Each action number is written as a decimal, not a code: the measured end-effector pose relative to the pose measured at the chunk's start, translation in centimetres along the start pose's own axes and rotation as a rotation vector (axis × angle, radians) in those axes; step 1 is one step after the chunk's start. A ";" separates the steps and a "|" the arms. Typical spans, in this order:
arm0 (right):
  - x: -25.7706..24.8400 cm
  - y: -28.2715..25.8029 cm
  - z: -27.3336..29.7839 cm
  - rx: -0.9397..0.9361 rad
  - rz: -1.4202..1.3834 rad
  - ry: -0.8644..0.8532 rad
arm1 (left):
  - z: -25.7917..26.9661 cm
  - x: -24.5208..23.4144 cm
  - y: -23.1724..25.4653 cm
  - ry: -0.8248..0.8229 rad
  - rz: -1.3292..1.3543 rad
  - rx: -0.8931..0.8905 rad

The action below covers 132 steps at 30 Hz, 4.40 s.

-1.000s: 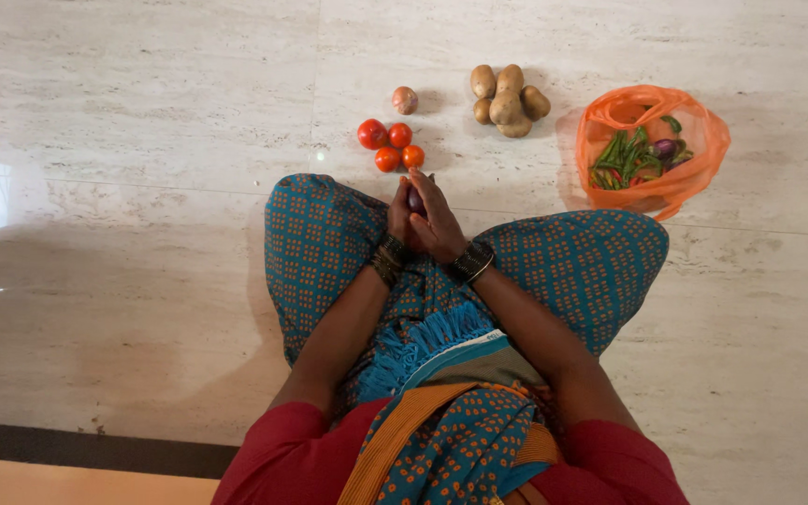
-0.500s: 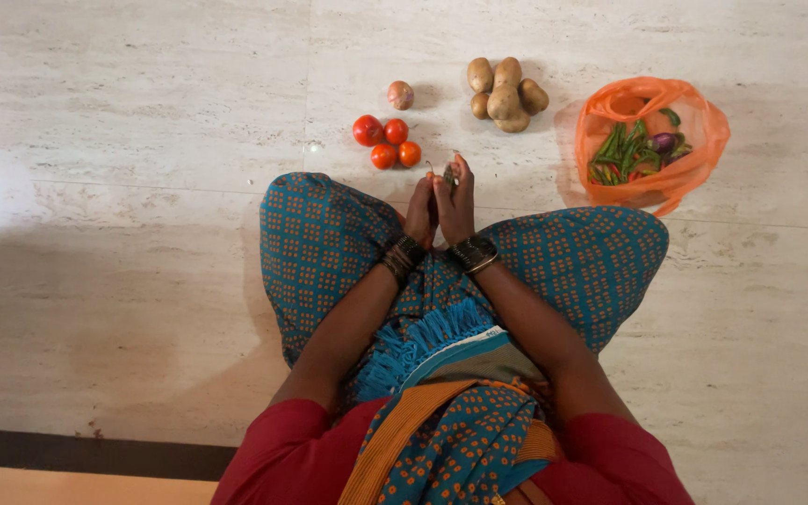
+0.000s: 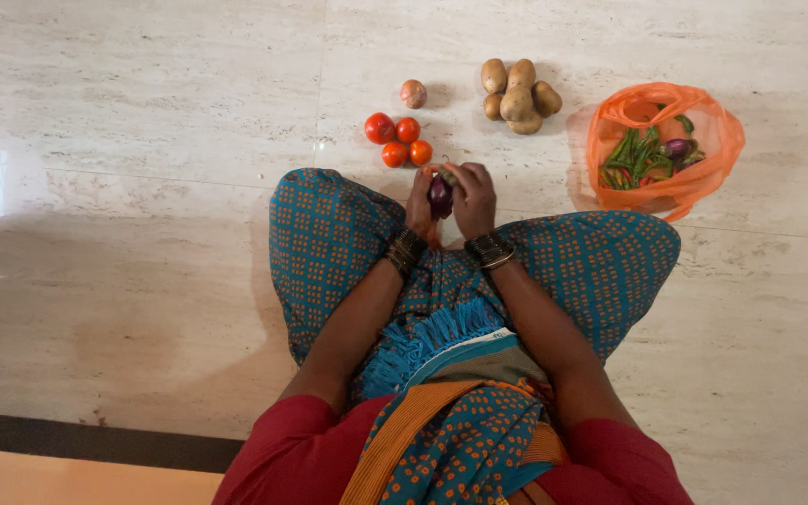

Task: The person sits cross-legged on the floor and peels potatoes and an eggplant using a small knife. They handle the vegetables one at a time, removing the skin and placing the peeled items back on the floor.

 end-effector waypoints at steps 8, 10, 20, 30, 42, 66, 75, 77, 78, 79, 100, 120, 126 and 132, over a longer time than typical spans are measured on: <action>0.6 -7.6 2.2 -0.400 0.149 -0.052 | -3.5 -6.3 -1.2 0.079 0.223 0.053; 1.0 -7.9 2.7 -0.428 0.115 -0.109 | -4.6 -7.6 -1.6 0.080 0.213 0.070; -0.4 -0.2 1.5 0.107 -0.130 -0.002 | -2.9 -4.8 -1.5 0.057 0.249 -0.121; -0.1 -5.0 1.7 -0.228 0.052 -0.021 | -3.5 -5.4 -3.1 0.118 0.500 -0.090; -1.5 0.2 0.0 0.179 -0.215 0.032 | -2.5 -2.8 -2.3 -0.130 0.364 -0.156; 1.5 0.2 -1.1 0.123 -0.103 -0.066 | -3.5 -2.5 -2.7 0.012 0.397 -0.078; 2.8 -7.9 1.1 -0.350 0.008 -0.192 | -6.7 -5.1 -1.4 -0.031 0.502 0.030; 2.5 -7.0 0.7 -0.274 -0.021 -0.150 | -6.0 -5.3 -1.6 0.099 0.478 0.020; 1.9 -5.8 0.0 -0.196 -0.018 -0.086 | -5.4 -5.4 -1.5 0.165 0.465 0.014; 1.2 -4.4 -0.4 -0.115 -0.014 -0.022 | -4.9 -4.9 -1.5 0.167 0.422 -0.018; 0.3 -3.5 0.3 -0.065 -0.008 0.003 | -4.4 -2.9 -1.3 0.028 0.449 -0.039; 0.2 0.3 -0.6 0.167 -0.058 0.002 | -4.5 -3.6 -1.5 0.036 0.307 -0.041; 0.3 0.5 -1.4 0.065 -0.045 -0.017 | -4.6 -2.9 -1.7 -0.095 0.224 0.028; 1.8 -7.1 1.0 -0.293 0.090 -0.100 | -4.9 -4.2 -1.1 -0.084 0.391 0.103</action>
Point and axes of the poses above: each hand's wrist, its own z-axis away from the middle knuckle, its own x-axis out of the palm, y = z × x, the point moved 9 cm from there along -z, towards the middle knuckle, and after that the axes turned 4 degrees about z, right-handed, at the moved point
